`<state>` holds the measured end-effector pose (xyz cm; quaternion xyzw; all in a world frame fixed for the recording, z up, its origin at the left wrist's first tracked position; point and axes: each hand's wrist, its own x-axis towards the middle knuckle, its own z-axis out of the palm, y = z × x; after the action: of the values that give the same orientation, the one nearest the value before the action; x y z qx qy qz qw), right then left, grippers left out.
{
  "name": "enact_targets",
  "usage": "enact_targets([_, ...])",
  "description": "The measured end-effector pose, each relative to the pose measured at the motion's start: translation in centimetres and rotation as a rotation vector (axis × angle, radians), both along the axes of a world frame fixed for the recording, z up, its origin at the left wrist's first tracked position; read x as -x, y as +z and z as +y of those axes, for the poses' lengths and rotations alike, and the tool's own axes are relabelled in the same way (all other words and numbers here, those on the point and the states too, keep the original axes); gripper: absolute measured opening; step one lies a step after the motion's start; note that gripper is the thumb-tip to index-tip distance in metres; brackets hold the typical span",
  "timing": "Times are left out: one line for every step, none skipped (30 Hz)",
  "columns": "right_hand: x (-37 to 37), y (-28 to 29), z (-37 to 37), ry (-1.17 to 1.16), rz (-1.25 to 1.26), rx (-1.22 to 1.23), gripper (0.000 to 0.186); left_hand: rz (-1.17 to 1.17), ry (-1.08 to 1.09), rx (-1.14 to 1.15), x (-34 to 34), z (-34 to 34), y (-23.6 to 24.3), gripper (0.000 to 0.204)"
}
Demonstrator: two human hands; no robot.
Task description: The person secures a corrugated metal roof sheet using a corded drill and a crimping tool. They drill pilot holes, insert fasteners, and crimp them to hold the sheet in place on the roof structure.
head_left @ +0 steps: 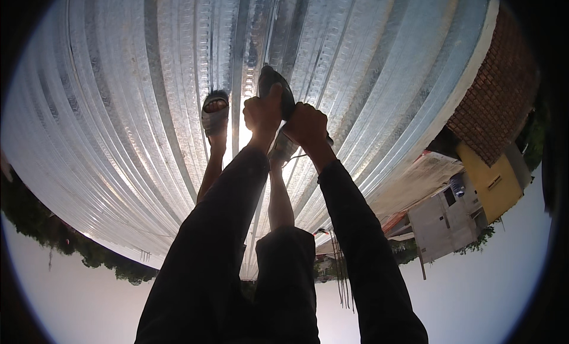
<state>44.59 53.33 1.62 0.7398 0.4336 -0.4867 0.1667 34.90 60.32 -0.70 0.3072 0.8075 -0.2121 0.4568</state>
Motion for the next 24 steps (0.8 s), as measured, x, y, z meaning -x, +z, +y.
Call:
enact_targets([0.2, 0.1, -0.1, -0.047, -0.006, -0.022, 0.027, 0.0, 0.001, -0.008, 0.1, -0.2, -0.4, 0.086])
enact_targets([0.4, -0.2, -0.5, -0.029, -0.004, -0.025, 0.027, 0.0, 0.001, -0.016, 0.3, -0.7, -0.7, 0.086])
enact_targets([0.1, -0.6, -0.5, -0.012, -0.013, -0.035, 0.026, -0.001, -0.008, -0.037, 0.0, -0.6, -0.6, 0.086])
enact_targets([-0.1, -0.9, -0.6, 0.005, -0.023, -0.044, 0.026, -0.026, 0.035, -0.035, 0.0, -1.4, -0.8, 0.086])
enact_targets([-0.7, -0.9, -1.0, 0.102, -0.023, -0.11, 0.026, -0.051, 0.079, -0.033, 0.3, -2.9, -1.0, 0.086])
enact_targets([-1.6, -1.3, -1.5, 0.205, -0.024, -0.181, 0.025, -0.078, 0.128, -0.037, 0.8, -4.5, -1.8, 0.086])
enact_targets([-2.0, -1.4, -1.7, 0.313, -0.024, -0.252, 0.025, -0.129, 0.269, -0.096, 1.4, -7.0, -2.9, 0.084])
enact_targets([-2.4, -1.3, -1.6, 0.459, 0.005, -0.294, 0.02, -0.26, 0.506, -0.232, 1.4, -9.0, -3.2, 0.075])
enact_targets([-3.3, -0.9, -1.0, 0.604, 0.034, -0.329, 0.015, -0.26, 0.632, -0.195, 1.0, -9.8, -3.0, 0.072])
enact_targets([-4.0, -1.2, -0.9, 0.745, 0.059, -0.366, 0.01, -0.265, 0.753, -0.16, 0.4, -10.0, -2.7, 0.069])
enact_targets([-4.4, -1.9, -1.6, 0.742, 0.056, -0.363, 0.008, -0.354, 0.803, -0.226, -0.2, -10.2, -2.5, 0.067])
enact_targets([-4.6, -2.4, -1.8, 0.726, 0.067, -0.351, 0.012, -0.371, 0.751, -0.22, 0.5, -10.4, -2.8, 0.068])
enact_targets([-4.5, -2.2, -1.5, 0.709, 0.094, -0.339, 0.018, -0.383, 0.702, -0.217, 1.4, -10.7, -2.9, 0.069])
enact_targets([-4.4, -1.8, -1.3, 0.692, 0.121, -0.329, 0.023, -0.402, 0.655, -0.216, 2.0, -10.8, -3.3, 0.07])
enact_targets([-4.3, -1.6, -2.0, 0.615, 0.098, -0.346, 0.021, -0.394, 0.531, -0.138, 3.0, -10.5, -3.1, 0.072])
enact_targets([-4.1, -2.2, -3.0, 0.562, 0.045, -0.355, 0.021, -0.404, 0.479, -0.167, 3.4, -10.6, -2.9, 0.076])
enact_targets([-4.2, -2.5, -4.2, 0.505, 0.053, -0.375, 0.021, -0.41, 0.427, -0.197, 3.9, -10.6, -2.5, 0.08])
enact_targets([-4.0, -2.4, -5.0, 0.447, 0.065, -0.393, 0.021, -0.42, 0.423, -0.167, 5.5, -10.5, -2.1, 0.08])
enact_targets([-4.1, -2.5, -5.9, 0.398, 0.054, -0.37, 0.02, -0.397, 0.384, -0.186, 6.5, -10.5, -1.4, 0.074])
enact_targets([-4.1, -2.7, -6.7, 0.35, 0.042, -0.349, 0.02, -0.375, 0.346, -0.207, 7.8, -10.4, -0.5, 0.07])
enact_targets([-3.8, -2.4, -6.3, 0.314, 0.033, -0.355, 0.019, -0.381, 0.298, -0.346, 10.9, -11.2, -0.7, 0.062])
enact_targets([-3.7, -1.9, -6.3, 0.254, 0.048, -0.319, 0.02, -0.382, 0.306, -0.366, 13.1, -11.4, -0.2, 0.054])
enact_targets([-3.4, -0.9, -5.8, 0.198, 0.063, -0.297, 0.021, -0.382, 0.315, -0.392, 15.5, -11.5, 0.6, 0.046])
enact_targets([-3.7, -0.3, -5.9, 0.137, 0.068, -0.262, 0.022, -0.377, 0.379, -0.291, 17.0, -11.7, 2.4, 0.038])
